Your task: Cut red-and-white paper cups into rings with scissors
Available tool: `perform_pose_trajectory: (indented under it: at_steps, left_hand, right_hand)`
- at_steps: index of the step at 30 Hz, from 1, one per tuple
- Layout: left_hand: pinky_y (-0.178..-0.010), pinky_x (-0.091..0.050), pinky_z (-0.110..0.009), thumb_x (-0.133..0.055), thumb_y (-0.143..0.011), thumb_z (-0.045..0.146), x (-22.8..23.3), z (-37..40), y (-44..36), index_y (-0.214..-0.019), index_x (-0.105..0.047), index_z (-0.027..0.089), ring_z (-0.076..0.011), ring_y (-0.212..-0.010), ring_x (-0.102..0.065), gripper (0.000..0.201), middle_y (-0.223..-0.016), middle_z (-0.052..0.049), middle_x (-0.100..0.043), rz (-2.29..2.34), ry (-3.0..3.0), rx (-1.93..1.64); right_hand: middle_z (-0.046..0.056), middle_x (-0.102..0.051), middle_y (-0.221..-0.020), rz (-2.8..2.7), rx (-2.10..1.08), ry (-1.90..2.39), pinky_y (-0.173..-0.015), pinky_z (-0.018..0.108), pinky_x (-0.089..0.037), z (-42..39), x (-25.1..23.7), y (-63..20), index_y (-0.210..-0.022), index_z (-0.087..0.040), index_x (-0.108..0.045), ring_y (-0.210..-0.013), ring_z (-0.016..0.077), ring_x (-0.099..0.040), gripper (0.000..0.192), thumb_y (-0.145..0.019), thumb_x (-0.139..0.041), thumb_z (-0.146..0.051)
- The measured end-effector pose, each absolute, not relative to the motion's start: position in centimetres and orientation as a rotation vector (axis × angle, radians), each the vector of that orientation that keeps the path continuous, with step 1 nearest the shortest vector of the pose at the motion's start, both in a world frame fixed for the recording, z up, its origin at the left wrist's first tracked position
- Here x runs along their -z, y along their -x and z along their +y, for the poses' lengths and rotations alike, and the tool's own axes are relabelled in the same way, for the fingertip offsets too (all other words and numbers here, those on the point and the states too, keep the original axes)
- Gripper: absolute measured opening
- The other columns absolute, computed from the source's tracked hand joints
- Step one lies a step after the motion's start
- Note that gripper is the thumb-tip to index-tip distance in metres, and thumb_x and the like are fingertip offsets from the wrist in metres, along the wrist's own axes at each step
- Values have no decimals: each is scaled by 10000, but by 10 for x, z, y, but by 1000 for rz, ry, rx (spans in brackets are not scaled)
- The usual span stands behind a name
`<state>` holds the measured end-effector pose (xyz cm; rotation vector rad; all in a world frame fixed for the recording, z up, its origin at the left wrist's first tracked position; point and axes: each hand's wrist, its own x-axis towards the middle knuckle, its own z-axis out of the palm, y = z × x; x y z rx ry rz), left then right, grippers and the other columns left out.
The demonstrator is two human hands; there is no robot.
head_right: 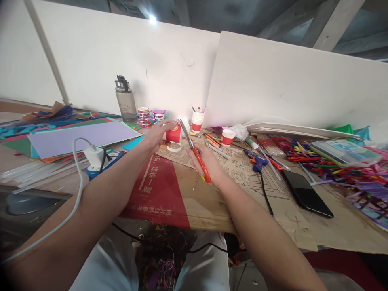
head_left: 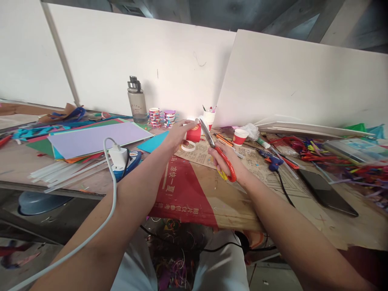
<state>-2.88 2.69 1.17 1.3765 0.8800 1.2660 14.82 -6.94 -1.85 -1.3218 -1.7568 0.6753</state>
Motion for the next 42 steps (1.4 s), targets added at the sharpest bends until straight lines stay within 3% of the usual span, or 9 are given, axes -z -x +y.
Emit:
perform_pose_trajectory:
  at_steps: [20,25,31,34,39,42]
  left_hand:
    - [-401,-345,-210,-778,-667,634,-10,29,31,-895,-656,185,-154,-555,-627,518,-752,-38,-668,853,-1371,-1201]
    - [-422,-414,-223,-736,-728,518,-13,28,31,-954,-642,182,-186,-609,-668,416,-772,-48,-703,700,-1263,-1130]
    - [-580,-574,-301,-681,-749,296,-15,28,30,-961,-637,144,-210,-716,-702,265,-819,-89,-727,642,-1110,-1127]
    - [-574,-557,-284,-720,-774,362,-13,33,30,-991,-632,158,-204,-703,-708,311,-829,-84,-729,696,-1040,-1156]
    - [-449,-393,-210,-735,-774,595,-7,40,32,-983,-602,206,-165,-621,-673,461,-775,-48,-706,762,-936,-1290]
    - [-485,-420,-217,-711,-805,586,-8,41,32,-964,-603,200,-135,-589,-628,431,-745,-38,-690,686,-901,-1319]
  right_hand:
    - [-47,-500,-497,-1766,-616,1305,-405,224,-368,-64,25,-152,-733,-244,-419,-402,109,-491,431,-945,-503,-609]
    - [-47,-486,-491,-1723,-634,1353,-389,225,-350,-67,20,-148,-717,-239,-430,-389,104,-468,430,-936,-520,-599]
    - [-39,-492,-504,-1690,-656,1379,-389,232,-361,-69,18,-147,-723,-241,-448,-392,112,-477,438,-932,-510,-621]
    - [-48,-484,-500,-1656,-715,1368,-376,232,-355,-67,20,-148,-756,-243,-462,-381,114,-468,425,-932,-508,-627]
    - [-62,-471,-537,-1632,-780,1362,-388,229,-383,-68,18,-147,-757,-239,-433,-406,103,-465,427,-900,-576,-615]
    - [-64,-472,-545,-1673,-827,1370,-399,234,-402,-69,16,-147,-762,-241,-430,-407,101,-458,447,-881,-596,-639]
